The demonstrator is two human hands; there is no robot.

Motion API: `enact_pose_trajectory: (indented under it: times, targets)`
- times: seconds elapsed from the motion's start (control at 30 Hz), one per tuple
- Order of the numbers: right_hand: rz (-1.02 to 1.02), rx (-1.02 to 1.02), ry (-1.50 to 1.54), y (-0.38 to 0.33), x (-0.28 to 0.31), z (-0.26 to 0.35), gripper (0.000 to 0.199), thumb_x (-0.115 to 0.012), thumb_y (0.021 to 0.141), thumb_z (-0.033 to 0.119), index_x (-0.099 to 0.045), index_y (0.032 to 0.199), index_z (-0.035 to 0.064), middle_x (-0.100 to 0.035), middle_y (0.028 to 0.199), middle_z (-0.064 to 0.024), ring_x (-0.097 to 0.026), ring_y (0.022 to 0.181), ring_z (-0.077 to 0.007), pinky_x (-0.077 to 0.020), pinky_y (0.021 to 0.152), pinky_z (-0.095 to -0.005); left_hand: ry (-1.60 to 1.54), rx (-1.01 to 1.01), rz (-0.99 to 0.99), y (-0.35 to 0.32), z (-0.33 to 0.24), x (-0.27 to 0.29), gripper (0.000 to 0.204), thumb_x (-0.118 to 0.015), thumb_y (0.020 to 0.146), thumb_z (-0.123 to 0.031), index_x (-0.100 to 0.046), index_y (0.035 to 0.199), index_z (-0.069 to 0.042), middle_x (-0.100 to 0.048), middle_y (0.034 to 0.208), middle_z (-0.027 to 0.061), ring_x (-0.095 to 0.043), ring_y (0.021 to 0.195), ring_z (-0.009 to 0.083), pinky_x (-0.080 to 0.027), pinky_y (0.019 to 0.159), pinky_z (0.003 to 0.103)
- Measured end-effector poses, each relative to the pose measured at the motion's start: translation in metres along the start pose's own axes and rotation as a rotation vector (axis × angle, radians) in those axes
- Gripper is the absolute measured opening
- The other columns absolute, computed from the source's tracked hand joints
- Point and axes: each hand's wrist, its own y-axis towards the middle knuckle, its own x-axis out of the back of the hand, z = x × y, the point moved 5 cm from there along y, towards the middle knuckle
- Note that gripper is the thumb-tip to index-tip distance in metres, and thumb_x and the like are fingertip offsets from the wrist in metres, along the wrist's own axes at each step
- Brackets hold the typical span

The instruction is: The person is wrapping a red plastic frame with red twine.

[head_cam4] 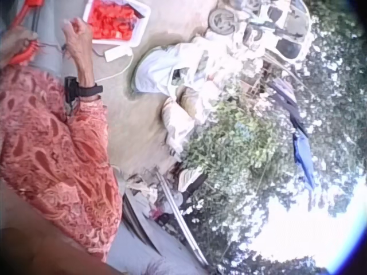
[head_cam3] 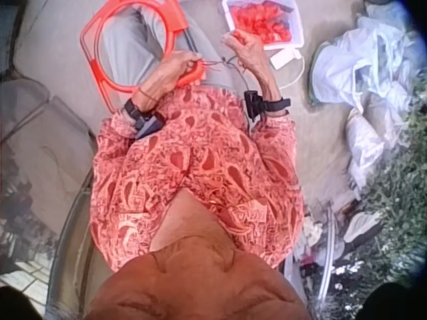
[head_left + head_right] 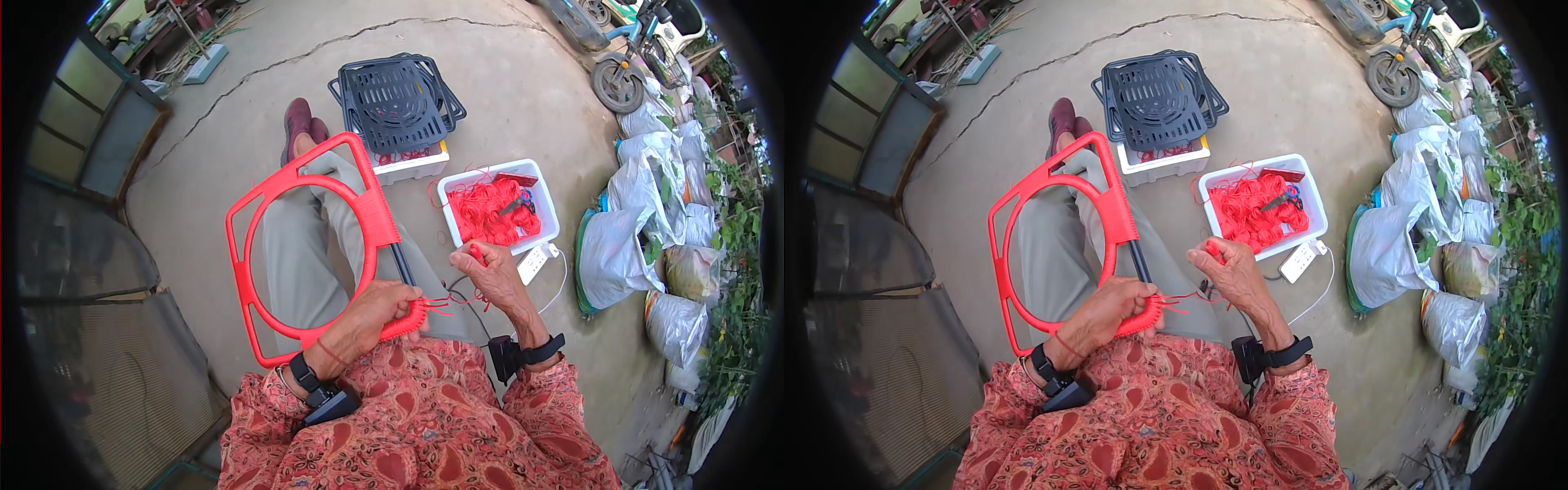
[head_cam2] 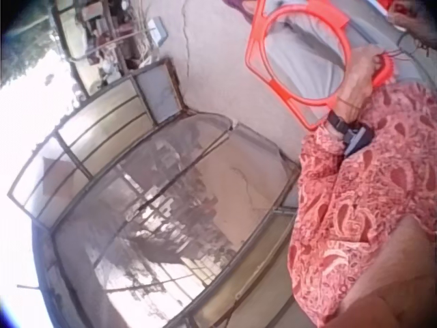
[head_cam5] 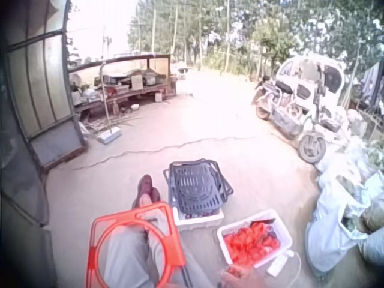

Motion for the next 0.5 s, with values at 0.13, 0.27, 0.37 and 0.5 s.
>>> enact_pose_trajectory:
  times: [0.13, 0.27, 0.37, 0.5]
  targets:
    - [0.241, -0.116, 0.174, -0.009, -0.034, 0.025, 0.035, -0.061, 0.088, 0.037, -0.064, 0.085, 0.0017, -0.054, 0.068, 0.0017, -0.044, 0.064, -0.0058, -0.0386, 0.055, -0.0249, -0.052, 0.047, -0.057, -0.006, -0.002, -0.002, 0.035, -0.045, 0.094, -0.025, -0.055, 0.089, 0.008, -0.063, 0.073, 0.0243, -0.060, 0.049, 0.0269, -0.052, 0.047, 0.036]
    - [0.352, -0.146, 0.231, -0.015, -0.048, 0.025, 0.035, -0.061, 0.089, 0.037, -0.065, 0.088, 0.0015, -0.056, 0.071, 0.0024, -0.045, 0.065, -0.0045, -0.0398, 0.056, -0.0225, -0.018, 0.047, -0.087, -0.002, 0.002, -0.001, 0.040, -0.041, 0.097, -0.030, -0.052, 0.097, 0.009, -0.062, 0.070, 0.0228, -0.061, 0.047, 0.0273, -0.052, 0.044, 0.034]
    - [0.272, -0.096, 0.388, -0.015, -0.060, 0.013, 0.033, -0.062, 0.088, 0.035, -0.065, 0.086, 0.0016, -0.056, 0.071, 0.0026, -0.044, 0.065, -0.0040, -0.0395, 0.056, -0.0218, -0.022, -0.065, -0.195, 0.000, 0.007, 0.002, 0.036, -0.042, 0.097, -0.030, -0.051, 0.098, 0.005, -0.059, 0.066, 0.0156, -0.059, 0.047, 0.0239, -0.052, 0.043, 0.033]
    - [0.230, -0.128, 0.405, -0.018, -0.064, 0.008, 0.031, -0.064, 0.088, 0.032, -0.064, 0.081, 0.0018, -0.054, 0.068, 0.0041, -0.043, 0.064, -0.0034, -0.0371, 0.054, -0.0218, -0.054, -0.140, -0.283, 0.000, 0.011, 0.010, 0.023, -0.044, 0.097, -0.023, -0.050, 0.090, -0.002, -0.045, 0.064, 0.0029, -0.058, 0.056, 0.0186, -0.050, 0.047, 0.029]
